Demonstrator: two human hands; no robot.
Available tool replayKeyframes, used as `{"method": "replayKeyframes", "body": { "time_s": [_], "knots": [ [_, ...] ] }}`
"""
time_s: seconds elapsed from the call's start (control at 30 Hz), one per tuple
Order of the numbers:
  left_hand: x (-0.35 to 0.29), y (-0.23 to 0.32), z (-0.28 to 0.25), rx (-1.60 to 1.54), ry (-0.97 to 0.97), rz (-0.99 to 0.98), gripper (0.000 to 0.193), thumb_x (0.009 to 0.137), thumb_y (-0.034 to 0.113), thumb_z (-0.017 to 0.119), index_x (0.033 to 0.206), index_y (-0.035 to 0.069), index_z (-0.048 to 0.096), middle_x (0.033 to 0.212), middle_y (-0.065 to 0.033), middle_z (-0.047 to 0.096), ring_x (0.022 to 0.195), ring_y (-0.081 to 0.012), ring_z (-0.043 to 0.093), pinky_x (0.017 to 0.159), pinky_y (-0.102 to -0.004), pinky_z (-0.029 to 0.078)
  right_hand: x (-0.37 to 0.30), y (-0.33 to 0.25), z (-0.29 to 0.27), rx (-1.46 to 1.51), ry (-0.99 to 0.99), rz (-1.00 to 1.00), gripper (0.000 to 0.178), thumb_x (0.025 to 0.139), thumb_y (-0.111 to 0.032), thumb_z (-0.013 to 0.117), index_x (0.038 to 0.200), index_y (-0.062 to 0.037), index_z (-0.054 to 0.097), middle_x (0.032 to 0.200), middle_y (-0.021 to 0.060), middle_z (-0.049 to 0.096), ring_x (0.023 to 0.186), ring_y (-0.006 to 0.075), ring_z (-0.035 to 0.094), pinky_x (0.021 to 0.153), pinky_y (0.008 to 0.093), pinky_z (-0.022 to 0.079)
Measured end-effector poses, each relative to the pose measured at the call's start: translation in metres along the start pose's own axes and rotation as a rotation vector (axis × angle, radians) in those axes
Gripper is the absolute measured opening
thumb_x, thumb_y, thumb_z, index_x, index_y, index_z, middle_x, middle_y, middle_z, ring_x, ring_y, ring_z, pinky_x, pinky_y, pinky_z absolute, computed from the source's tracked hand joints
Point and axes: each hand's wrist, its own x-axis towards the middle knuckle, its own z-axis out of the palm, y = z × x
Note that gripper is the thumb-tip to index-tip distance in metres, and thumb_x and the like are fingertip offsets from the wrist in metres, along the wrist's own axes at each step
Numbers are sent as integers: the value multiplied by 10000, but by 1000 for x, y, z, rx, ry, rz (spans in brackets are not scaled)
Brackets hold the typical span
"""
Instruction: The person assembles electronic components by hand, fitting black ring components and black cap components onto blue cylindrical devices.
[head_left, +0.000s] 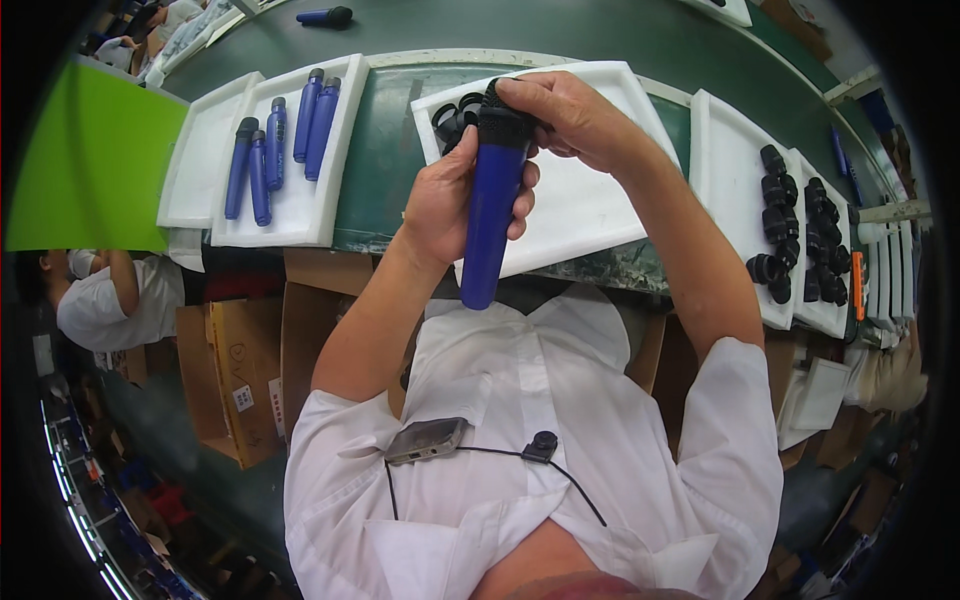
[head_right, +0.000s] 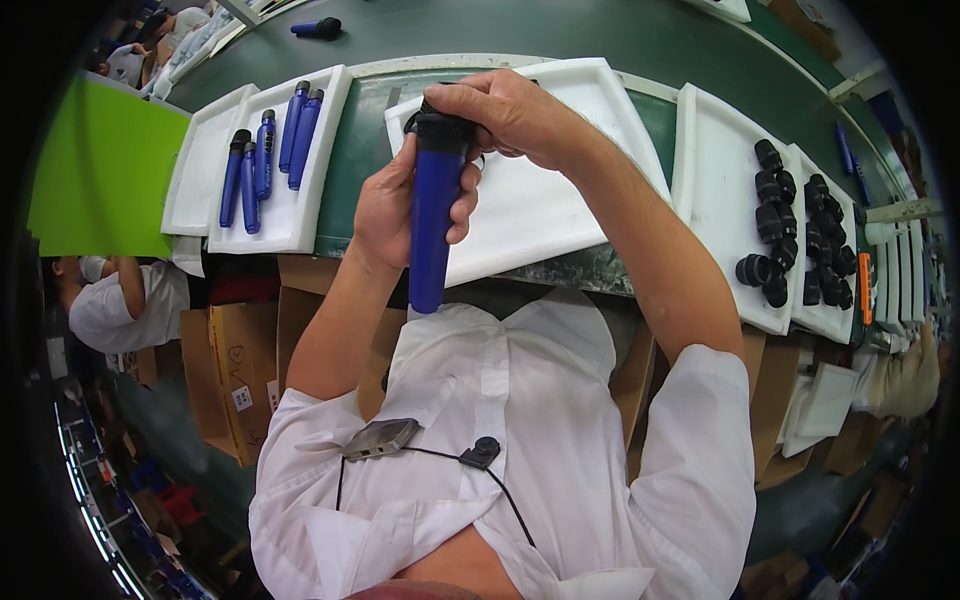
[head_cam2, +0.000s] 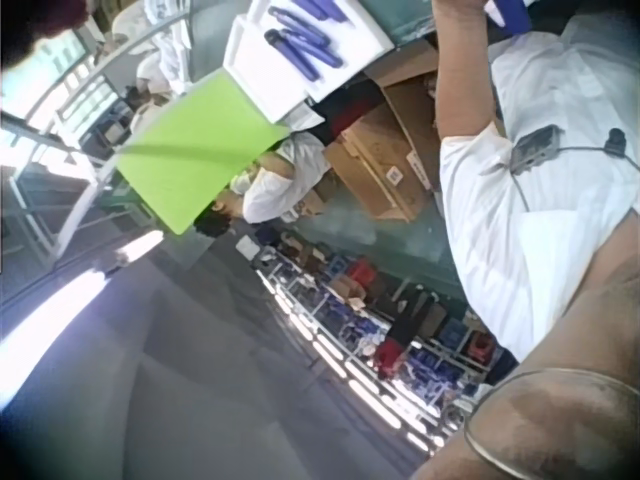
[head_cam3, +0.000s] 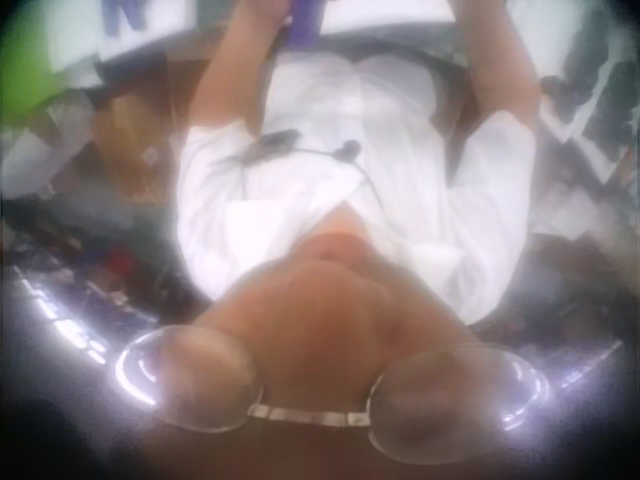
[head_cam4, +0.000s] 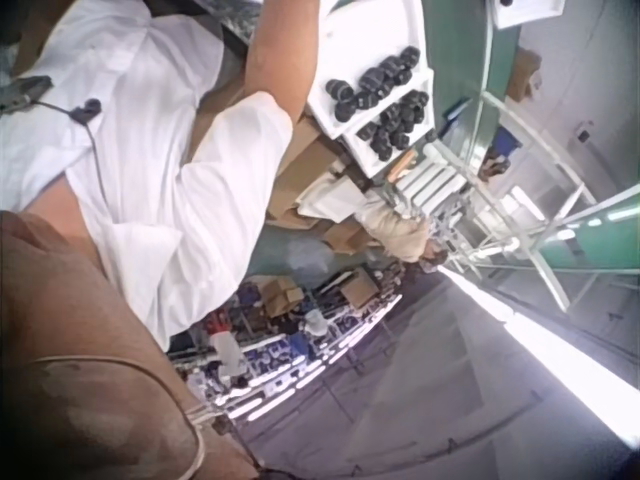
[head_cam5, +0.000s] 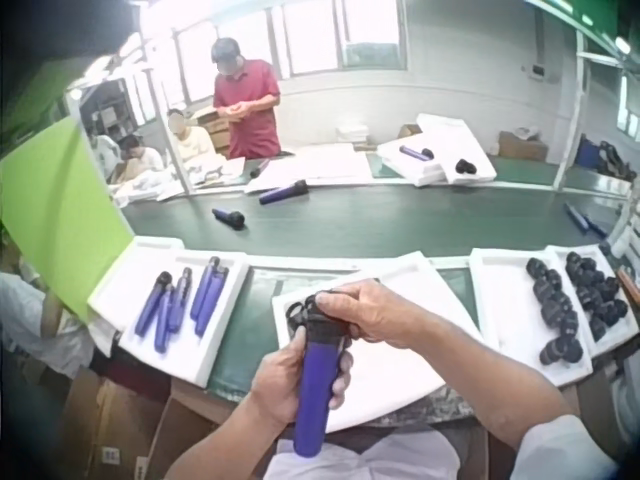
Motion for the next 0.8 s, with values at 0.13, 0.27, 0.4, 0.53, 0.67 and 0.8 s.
{"method": "replayKeyframes", "body": {
  "time_s": [0.13, 0.27, 0.4, 0.53, 0.67, 0.8],
  "knots": [
    [-4, -5, 6, 177, 178, 133, 484, 1067, 420, 479, 1315, 6, 521, 1101, -145, 638, 888, -221, 654, 685, -350, 565, 1, 14, -2, 52, 6, -30, 452, 955, -512, 670, 905, -63, 689, 627, -23, 544, 515, 39, 462, 441, 216, 309],
    [-4, -10, 7, 338, 309, 182, 395, 1011, 339, 635, 1203, 1, 563, 1048, -106, 637, 918, -207, 656, 715, -347, 565, -3, 21, 2, 52, 32, -79, 409, 984, -466, 644, 906, -67, 692, 679, -11, 581, 553, 53, 502, 485, 211, 382],
    [-5, -17, 9, 363, 362, 191, 378, 985, 283, 668, 1211, 4, 550, 1063, -105, 637, 921, -190, 650, 722, -333, 558, -4, 27, 0, 113, 22, -48, 381, 1001, -433, 627, 920, -66, 688, 688, -6, 582, 560, 58, 517, 496, 209, 414],
    [-5, -21, 11, 385, 420, 199, 419, 952, 252, 693, 1242, -11, 542, 1056, -116, 647, 876, -195, 646, 731, -334, 553, -5, 28, 0, 128, 20, -33, 372, 1010, -419, 614, 922, -65, 685, 685, -6, 577, 561, 64, 525, 494, 218, 415],
    [0, -14, 2, 1211, 558, 280, 418, 840, 175, 779, 1178, 29, 580, 1010, -99, 668, 840, -224, 659, 749, -348, 550, -14, 11, 3, -111, -11, 15, 354, 977, -382, 641, 988, -28, 658, 749, 20, 611, 594, 81, 563, 524, 229, 460],
    [-1, -21, 11, 1966, 670, 488, 355, 780, 146, 799, 1058, 73, 592, 970, -104, 658, 844, -298, 664, 718, -376, 529, -24, -25, 10, -587, -150, 153, 496, 814, -380, 803, 1088, 2, 644, 786, 52, 622, 637, 126, 616, 545, 255, 517]
  ]
}}
